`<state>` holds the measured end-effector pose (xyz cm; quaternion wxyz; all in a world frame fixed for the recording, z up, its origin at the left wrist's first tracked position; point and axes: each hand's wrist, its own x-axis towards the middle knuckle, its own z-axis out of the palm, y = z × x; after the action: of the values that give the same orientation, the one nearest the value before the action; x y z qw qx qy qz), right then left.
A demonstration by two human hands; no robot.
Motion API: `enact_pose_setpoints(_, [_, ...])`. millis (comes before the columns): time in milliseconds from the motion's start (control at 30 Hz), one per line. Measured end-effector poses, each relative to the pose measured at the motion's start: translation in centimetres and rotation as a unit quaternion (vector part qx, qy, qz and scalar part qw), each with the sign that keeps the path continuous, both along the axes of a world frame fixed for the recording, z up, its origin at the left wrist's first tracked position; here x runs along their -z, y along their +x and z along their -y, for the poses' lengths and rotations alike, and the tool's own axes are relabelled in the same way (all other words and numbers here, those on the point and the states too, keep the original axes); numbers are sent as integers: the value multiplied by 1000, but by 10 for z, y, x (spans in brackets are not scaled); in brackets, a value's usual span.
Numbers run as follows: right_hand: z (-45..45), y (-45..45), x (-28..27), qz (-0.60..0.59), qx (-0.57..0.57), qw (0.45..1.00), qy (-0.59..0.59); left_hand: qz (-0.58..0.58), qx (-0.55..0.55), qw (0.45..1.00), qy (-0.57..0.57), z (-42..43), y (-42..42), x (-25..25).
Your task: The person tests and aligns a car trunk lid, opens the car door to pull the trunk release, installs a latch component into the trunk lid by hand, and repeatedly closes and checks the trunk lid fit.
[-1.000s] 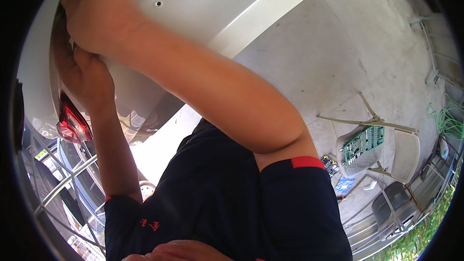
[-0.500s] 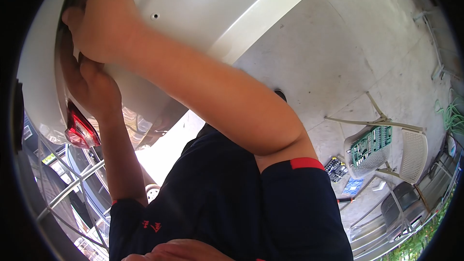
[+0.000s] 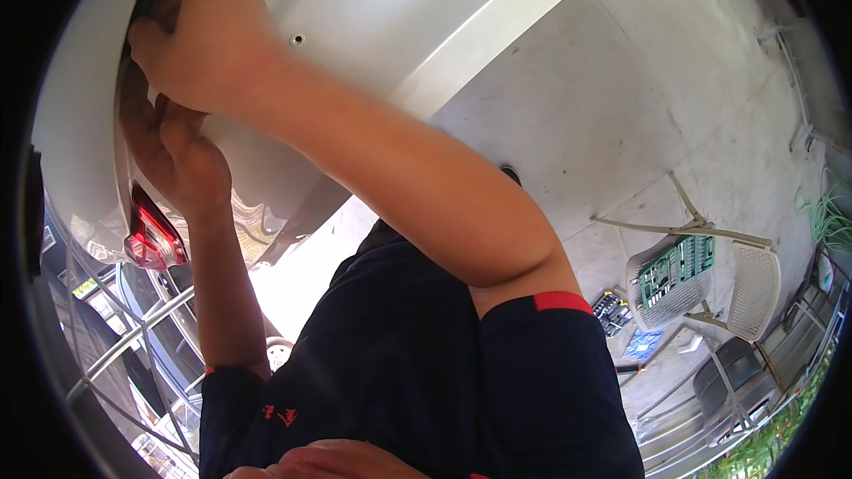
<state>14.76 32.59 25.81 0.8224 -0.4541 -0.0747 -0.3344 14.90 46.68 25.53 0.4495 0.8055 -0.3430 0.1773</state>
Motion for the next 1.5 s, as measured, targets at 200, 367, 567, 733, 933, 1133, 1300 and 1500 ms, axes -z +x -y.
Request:
enact_pose_setpoints(200, [1, -5, -6, -15, 37, 999, -37, -5, -8, 1000, -28, -2, 0, -1])
enact_pose_setpoints(367, [24, -14, -45, -185, -68, 979, -48, -27, -21, 998, -56, 0, -2, -4])
enact_pose_setpoints(567, [6, -16, -11, -26, 20, 999, -6, -29, -34, 997, -64, 1, -4, -2])
enact_pose_setpoints(733, [20, -10, -7, -3, -105, 994, 38, -70, -69, 995, -35, 3, -8, -13])
enact_pose_setpoints(933, [-1, -11, -12, -20, 31, 999, 2, -60, -69, 994, -52, 3, -9, -9])
enact_pose_setpoints(1133, [4, -8, -7, -37, -2, 999, -15, -48, -75, 995, -50, 6, -9, -5])
enact_pose_setpoints(1300, [7, -3, -7, -23, -23, 999, -9, -53, -76, 995, -44, 8, -8, -4])
enact_pose_setpoints(1500, [22, 1, -11, -72, -106, 992, -9, -38, -77, 996, -19, -2, -4, -2])
